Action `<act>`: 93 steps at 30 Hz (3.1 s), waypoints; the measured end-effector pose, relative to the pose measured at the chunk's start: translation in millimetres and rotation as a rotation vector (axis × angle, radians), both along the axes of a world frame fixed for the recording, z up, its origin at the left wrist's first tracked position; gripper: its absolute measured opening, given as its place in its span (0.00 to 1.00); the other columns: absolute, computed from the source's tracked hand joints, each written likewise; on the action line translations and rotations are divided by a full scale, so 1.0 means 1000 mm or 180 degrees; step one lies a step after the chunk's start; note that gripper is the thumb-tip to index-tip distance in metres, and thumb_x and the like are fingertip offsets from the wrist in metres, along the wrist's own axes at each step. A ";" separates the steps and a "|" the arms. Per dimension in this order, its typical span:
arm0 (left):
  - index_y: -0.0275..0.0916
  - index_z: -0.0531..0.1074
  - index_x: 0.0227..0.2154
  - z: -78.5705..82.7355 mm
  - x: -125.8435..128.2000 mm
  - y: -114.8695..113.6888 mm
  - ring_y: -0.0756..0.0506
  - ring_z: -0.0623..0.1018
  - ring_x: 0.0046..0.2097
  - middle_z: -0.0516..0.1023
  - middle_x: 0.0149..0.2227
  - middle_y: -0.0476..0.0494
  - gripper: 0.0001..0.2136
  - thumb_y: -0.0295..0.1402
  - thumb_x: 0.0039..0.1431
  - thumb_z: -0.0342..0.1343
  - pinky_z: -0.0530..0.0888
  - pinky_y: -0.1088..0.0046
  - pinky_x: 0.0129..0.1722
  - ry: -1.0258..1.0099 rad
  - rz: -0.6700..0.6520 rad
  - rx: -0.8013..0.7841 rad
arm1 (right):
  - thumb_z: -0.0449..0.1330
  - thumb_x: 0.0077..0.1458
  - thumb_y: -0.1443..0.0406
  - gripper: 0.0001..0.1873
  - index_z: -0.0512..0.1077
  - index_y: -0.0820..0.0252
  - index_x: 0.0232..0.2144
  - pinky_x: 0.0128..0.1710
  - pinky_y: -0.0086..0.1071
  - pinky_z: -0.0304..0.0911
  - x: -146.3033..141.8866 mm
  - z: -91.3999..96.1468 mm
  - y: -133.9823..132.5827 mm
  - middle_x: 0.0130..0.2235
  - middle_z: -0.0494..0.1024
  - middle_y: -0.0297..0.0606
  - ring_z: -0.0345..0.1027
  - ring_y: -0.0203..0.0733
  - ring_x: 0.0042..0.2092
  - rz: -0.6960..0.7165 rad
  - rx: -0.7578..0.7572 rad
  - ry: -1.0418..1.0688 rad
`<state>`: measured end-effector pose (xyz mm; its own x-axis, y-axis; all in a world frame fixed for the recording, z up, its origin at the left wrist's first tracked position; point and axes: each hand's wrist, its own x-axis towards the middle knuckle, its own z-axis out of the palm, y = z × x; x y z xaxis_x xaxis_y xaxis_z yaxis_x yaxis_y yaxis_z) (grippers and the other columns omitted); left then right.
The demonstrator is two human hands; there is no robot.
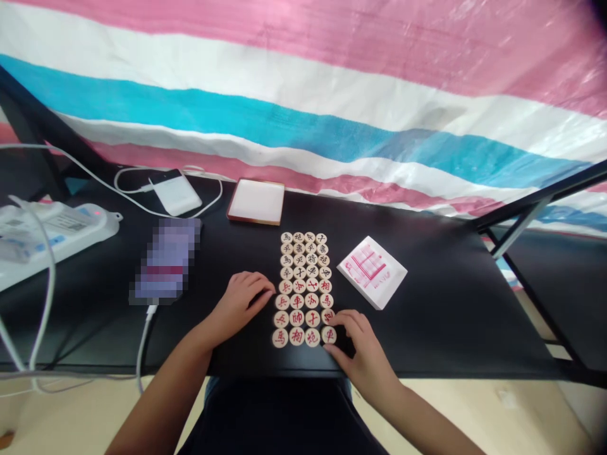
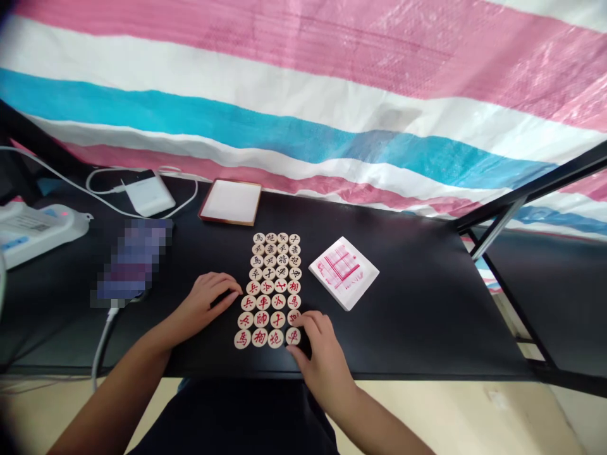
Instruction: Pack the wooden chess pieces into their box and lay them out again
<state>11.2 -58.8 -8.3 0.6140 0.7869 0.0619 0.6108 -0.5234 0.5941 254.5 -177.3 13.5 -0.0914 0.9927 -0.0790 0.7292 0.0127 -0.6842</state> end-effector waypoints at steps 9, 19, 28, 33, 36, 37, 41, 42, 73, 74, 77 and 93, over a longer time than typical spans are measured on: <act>0.50 0.53 0.56 0.007 -0.007 -0.033 0.41 0.59 0.58 0.57 0.57 0.41 0.27 0.40 0.54 0.55 0.61 0.61 0.57 -0.0386 0.0024 -0.0657 | 0.57 0.50 0.64 0.14 0.62 0.53 0.41 0.37 0.38 0.66 -0.004 -0.008 -0.001 0.43 0.66 0.41 0.64 0.42 0.39 -0.0332 0.0263 0.0451; 0.53 0.22 0.59 0.007 0.005 -0.051 0.38 0.37 0.64 0.29 0.65 0.44 0.50 0.37 0.49 0.60 0.49 0.52 0.60 0.0027 -0.0236 -0.0863 | 0.50 0.56 0.58 0.26 0.53 0.55 0.56 0.58 0.45 0.50 -0.010 -0.026 0.012 0.60 0.55 0.42 0.52 0.44 0.59 -0.1144 0.0210 0.1695; 0.53 0.26 0.60 0.008 0.013 -0.051 0.38 0.42 0.64 0.30 0.65 0.45 0.46 0.34 0.51 0.58 0.51 0.55 0.60 0.0070 -0.0377 -0.0681 | 0.49 0.56 0.54 0.30 0.52 0.55 0.59 0.60 0.44 0.43 -0.023 -0.028 0.038 0.61 0.54 0.38 0.46 0.44 0.61 -0.1185 0.0265 0.2206; 0.52 0.26 0.60 0.008 0.010 -0.050 0.37 0.39 0.64 0.27 0.65 0.45 0.48 0.38 0.49 0.60 0.50 0.52 0.59 -0.0055 -0.0367 -0.0807 | 0.51 0.55 0.55 0.30 0.52 0.53 0.59 0.60 0.42 0.44 -0.029 -0.027 0.040 0.60 0.55 0.35 0.48 0.44 0.61 -0.1174 0.0238 0.2514; 0.50 0.24 0.60 0.009 0.011 -0.049 0.38 0.37 0.64 0.26 0.64 0.45 0.45 0.41 0.53 0.56 0.46 0.52 0.60 -0.0251 -0.0145 -0.1007 | 0.51 0.55 0.55 0.30 0.53 0.54 0.59 0.60 0.41 0.45 -0.028 -0.024 0.044 0.60 0.57 0.35 0.49 0.43 0.60 -0.1299 0.0225 0.2634; 0.49 0.23 0.60 0.009 0.012 -0.048 0.38 0.37 0.64 0.26 0.65 0.45 0.42 0.41 0.56 0.53 0.45 0.52 0.60 -0.0351 -0.0057 -0.1054 | 0.51 0.54 0.54 0.30 0.54 0.55 0.58 0.60 0.41 0.44 -0.027 -0.023 0.046 0.60 0.57 0.35 0.49 0.43 0.60 -0.1371 0.0228 0.2622; 0.47 0.24 0.60 0.007 0.021 -0.044 0.40 0.38 0.64 0.27 0.65 0.45 0.34 0.39 0.62 0.43 0.45 0.53 0.60 -0.0815 0.0265 -0.1186 | 0.52 0.53 0.53 0.30 0.57 0.55 0.57 0.60 0.41 0.44 -0.023 -0.022 0.056 0.59 0.59 0.35 0.50 0.44 0.60 -0.1567 0.0210 0.2504; 0.46 0.24 0.60 0.005 0.023 -0.041 0.40 0.38 0.64 0.26 0.64 0.45 0.34 0.40 0.62 0.43 0.46 0.53 0.60 -0.0900 0.0336 -0.1226 | 0.52 0.53 0.52 0.30 0.57 0.54 0.56 0.60 0.41 0.44 -0.022 -0.022 0.058 0.59 0.59 0.34 0.50 0.44 0.60 -0.1575 0.0196 0.2466; 0.38 0.39 0.61 -0.014 0.076 0.047 0.46 0.42 0.64 0.39 0.65 0.40 0.28 0.45 0.63 0.37 0.42 0.64 0.62 -0.1644 0.1088 -0.0979 | 0.48 0.56 0.52 0.28 0.58 0.57 0.56 0.61 0.38 0.41 -0.027 -0.021 0.102 0.60 0.56 0.35 0.46 0.40 0.61 -0.1621 0.0323 0.2373; 0.39 0.39 0.61 -0.013 0.075 0.047 0.46 0.42 0.64 0.40 0.65 0.40 0.28 0.45 0.63 0.37 0.42 0.64 0.62 -0.1662 0.1090 -0.0948 | 0.48 0.56 0.52 0.28 0.58 0.56 0.56 0.61 0.38 0.41 -0.026 -0.022 0.101 0.60 0.56 0.35 0.46 0.40 0.61 -0.1633 0.0313 0.2428; 0.42 0.41 0.61 -0.009 0.063 0.043 0.46 0.42 0.64 0.41 0.65 0.44 0.27 0.45 0.63 0.38 0.42 0.64 0.62 -0.1742 0.1078 -0.0850 | 0.47 0.56 0.51 0.28 0.58 0.54 0.56 0.61 0.40 0.43 -0.023 -0.026 0.092 0.60 0.56 0.33 0.47 0.41 0.61 -0.1681 0.0224 0.2696; 0.38 0.30 0.61 -0.006 0.057 -0.022 0.44 0.38 0.64 0.33 0.65 0.41 0.29 0.42 0.64 0.35 0.42 0.59 0.62 -0.1124 0.1042 -0.0866 | 0.46 0.58 0.54 0.27 0.54 0.53 0.58 0.60 0.40 0.45 -0.042 -0.016 0.051 0.61 0.53 0.33 0.47 0.41 0.61 -0.1664 0.0158 0.2898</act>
